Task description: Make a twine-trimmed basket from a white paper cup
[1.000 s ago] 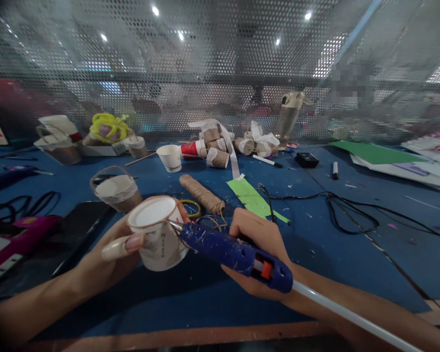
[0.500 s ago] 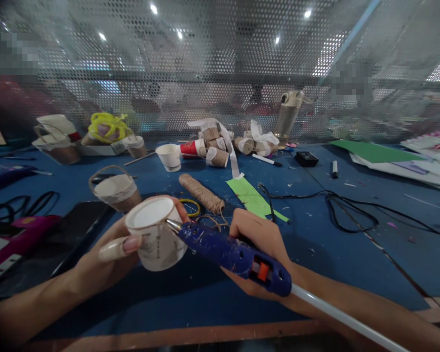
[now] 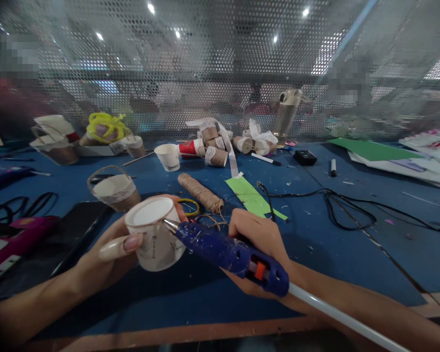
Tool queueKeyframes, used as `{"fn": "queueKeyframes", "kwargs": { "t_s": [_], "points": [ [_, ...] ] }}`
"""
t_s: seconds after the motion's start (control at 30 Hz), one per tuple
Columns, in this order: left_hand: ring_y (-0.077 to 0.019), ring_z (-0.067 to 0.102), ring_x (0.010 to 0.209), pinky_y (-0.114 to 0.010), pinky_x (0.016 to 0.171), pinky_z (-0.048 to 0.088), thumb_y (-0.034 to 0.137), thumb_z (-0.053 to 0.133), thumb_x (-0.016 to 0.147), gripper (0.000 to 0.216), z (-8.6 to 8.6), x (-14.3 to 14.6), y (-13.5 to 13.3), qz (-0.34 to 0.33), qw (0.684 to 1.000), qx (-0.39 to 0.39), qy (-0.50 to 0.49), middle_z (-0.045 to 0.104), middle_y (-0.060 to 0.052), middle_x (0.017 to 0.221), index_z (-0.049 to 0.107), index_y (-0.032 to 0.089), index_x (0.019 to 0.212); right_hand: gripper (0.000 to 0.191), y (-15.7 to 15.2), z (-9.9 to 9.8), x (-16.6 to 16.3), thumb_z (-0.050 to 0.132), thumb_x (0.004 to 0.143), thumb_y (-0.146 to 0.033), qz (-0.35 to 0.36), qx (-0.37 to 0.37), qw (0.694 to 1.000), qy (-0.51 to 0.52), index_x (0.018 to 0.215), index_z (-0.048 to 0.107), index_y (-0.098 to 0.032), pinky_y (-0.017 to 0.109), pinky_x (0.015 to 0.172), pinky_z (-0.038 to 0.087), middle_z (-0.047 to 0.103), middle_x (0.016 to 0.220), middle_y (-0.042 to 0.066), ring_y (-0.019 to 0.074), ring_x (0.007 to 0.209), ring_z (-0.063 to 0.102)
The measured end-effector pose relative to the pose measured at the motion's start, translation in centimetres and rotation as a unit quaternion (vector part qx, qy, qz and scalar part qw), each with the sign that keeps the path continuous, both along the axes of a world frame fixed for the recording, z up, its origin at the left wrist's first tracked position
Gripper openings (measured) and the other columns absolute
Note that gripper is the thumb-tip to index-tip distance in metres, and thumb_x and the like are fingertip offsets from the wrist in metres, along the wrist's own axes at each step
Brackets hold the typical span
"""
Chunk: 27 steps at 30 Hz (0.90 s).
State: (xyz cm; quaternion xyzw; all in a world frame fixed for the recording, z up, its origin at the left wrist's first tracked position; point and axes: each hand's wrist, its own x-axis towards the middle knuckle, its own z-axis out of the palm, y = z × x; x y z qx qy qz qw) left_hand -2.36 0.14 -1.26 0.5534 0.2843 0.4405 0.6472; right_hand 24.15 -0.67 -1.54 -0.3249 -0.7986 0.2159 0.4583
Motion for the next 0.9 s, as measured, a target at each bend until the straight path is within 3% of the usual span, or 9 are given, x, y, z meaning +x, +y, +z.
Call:
{"fn": "queueKeyframes", "kwargs": {
  "t_s": [0.57,0.77,0.9],
  "points": [
    [-0.0308,0.055,0.120,-0.037,0.099,0.041,0.045,0.074,0.084,0.051,-0.52,-0.18,-0.09,0.023,1.000,-0.001,0.019,0.063,-0.005,0.133,0.057,0.030,0.130,0.034,-0.07,0.57,0.16,0.066,0.077,-0.015,-0.011,-0.012,0.999,-0.036,0.068,0.033,-0.023,0.026,0.052,0.028,0.039,0.063,-0.006,0.0096,0.054,0.036],
    [-0.0321,0.059,0.114,-0.041,0.097,0.044,0.048,0.075,0.084,0.054,-0.37,-0.14,-0.01,0.020,1.000,-0.005,0.005,0.067,-0.007,0.123,0.057,0.030,0.131,0.034,0.22,0.81,0.18,0.063,0.078,-0.016,-0.035,-0.019,0.999,-0.032,0.067,0.032,-0.023,0.025,0.050,0.027,0.037,0.062,-0.007,0.0091,0.053,0.034],
    [-0.0294,0.056,0.112,-0.037,0.094,0.045,0.048,0.076,0.082,0.051,-0.33,-0.16,0.09,0.036,0.999,-0.006,0.022,0.066,-0.004,0.119,0.061,0.030,0.126,0.033,0.28,0.76,0.14,0.064,0.078,-0.017,-0.027,-0.024,0.999,-0.037,0.067,0.033,-0.023,0.026,0.051,0.027,0.038,0.062,-0.007,0.0099,0.052,0.035]
  ]
}}
